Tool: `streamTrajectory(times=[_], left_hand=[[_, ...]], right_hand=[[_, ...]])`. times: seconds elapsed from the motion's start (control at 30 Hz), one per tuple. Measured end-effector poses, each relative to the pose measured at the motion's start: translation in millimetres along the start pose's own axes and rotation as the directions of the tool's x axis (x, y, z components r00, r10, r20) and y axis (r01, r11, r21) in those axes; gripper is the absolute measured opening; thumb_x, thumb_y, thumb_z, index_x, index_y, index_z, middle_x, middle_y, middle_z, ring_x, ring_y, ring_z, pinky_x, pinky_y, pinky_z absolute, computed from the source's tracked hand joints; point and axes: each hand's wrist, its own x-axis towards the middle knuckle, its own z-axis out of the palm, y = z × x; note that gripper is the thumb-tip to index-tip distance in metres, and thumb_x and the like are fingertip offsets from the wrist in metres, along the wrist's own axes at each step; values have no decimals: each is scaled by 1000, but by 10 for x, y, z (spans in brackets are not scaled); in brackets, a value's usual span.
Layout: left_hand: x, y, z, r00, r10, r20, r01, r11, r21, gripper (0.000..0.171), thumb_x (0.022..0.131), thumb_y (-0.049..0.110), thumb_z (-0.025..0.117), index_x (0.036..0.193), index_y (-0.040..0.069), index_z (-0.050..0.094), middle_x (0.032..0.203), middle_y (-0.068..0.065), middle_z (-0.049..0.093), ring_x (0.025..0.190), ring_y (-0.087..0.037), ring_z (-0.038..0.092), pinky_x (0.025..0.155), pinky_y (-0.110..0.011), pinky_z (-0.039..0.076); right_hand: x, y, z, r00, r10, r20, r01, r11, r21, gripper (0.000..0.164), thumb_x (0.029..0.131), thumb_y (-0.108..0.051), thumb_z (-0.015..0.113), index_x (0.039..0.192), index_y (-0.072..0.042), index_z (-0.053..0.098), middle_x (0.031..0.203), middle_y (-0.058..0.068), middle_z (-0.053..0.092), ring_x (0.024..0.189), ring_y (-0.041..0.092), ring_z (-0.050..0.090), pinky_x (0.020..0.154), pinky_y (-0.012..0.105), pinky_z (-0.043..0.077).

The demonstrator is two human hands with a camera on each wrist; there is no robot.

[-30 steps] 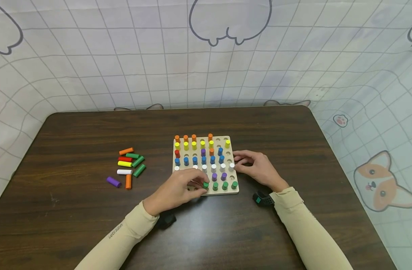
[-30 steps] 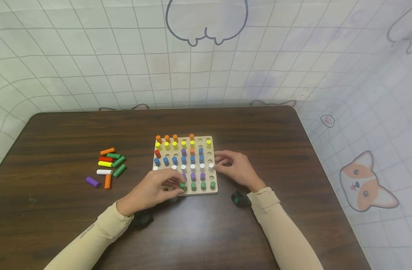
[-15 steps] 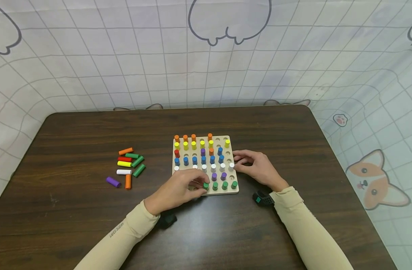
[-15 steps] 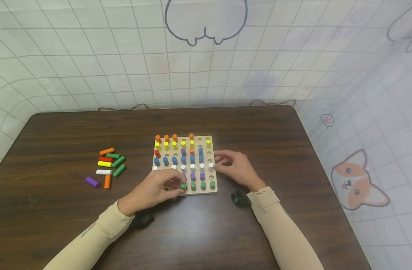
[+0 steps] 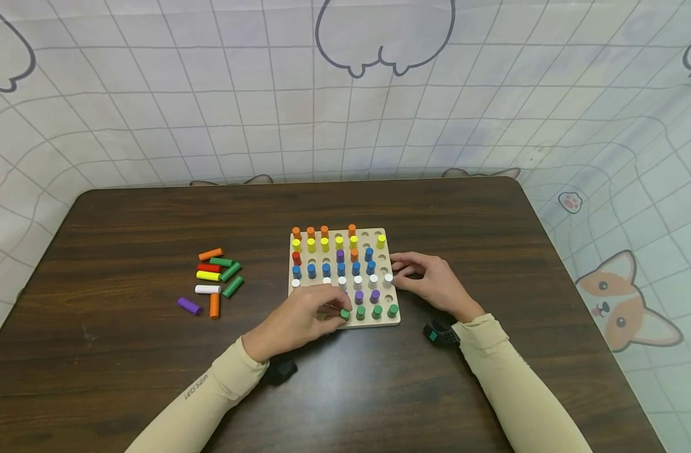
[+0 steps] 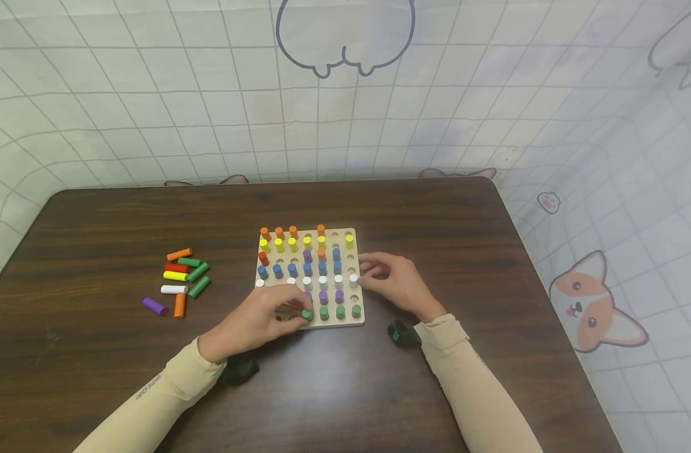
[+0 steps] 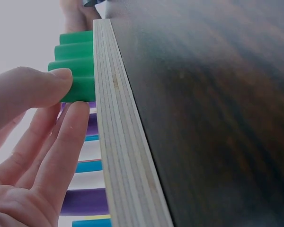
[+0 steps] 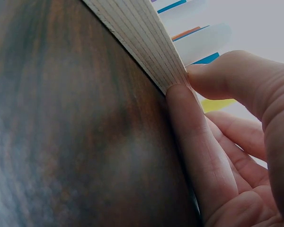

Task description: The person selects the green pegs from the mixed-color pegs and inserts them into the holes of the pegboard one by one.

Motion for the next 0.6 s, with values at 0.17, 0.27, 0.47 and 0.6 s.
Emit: streamTrajectory(times=[0.17, 0.27, 0.47, 0.6], left_hand=[[1, 1, 2, 1000, -1, 2, 1, 1000, 9, 19, 90, 7, 80, 106, 12, 71, 103, 0, 75, 96, -9, 74, 89, -20, 62], [-1, 4, 3, 1000, 4, 0, -4, 1000, 7, 19, 90, 7, 80, 106, 12, 71, 103, 0, 75, 96, -10, 74, 88, -20, 62], [-9, 2, -3, 1000, 2, -7, -1, 1000, 17, 18, 90, 8, 80, 106, 12, 71, 103, 0, 75, 95, -10, 74, 88, -20, 62], [-15, 6, -16, 1000, 4, -6, -3, 1000, 31, 18, 90, 8, 79, 107, 11, 71, 103, -1, 75, 96, -9, 73, 89, -21, 63]], right_hand=[[-1, 5, 2, 1000, 2, -1, -2, 1000, -1, 50, 93, -31, 77, 139, -17, 65, 123, 3, 75, 102, 13, 73, 96, 36, 56], [-1, 6, 6, 1000, 1, -1, -1, 1000, -3, 50, 93, -31, 77, 139, -17, 64, 123, 4, 75, 102, 13, 73, 96, 35, 56], [-3, 5, 9, 1000, -1, -2, 1, 1000, -2, 49, 94, -31, 77, 139, -17, 64, 123, 3, 75, 103, 14, 73, 94, 33, 56], [-3, 13, 12, 1000, -3, -4, 3, 1000, -3, 49, 93, -31, 77, 139, -17, 65, 123, 3, 75, 103, 14, 73, 95, 34, 56]])
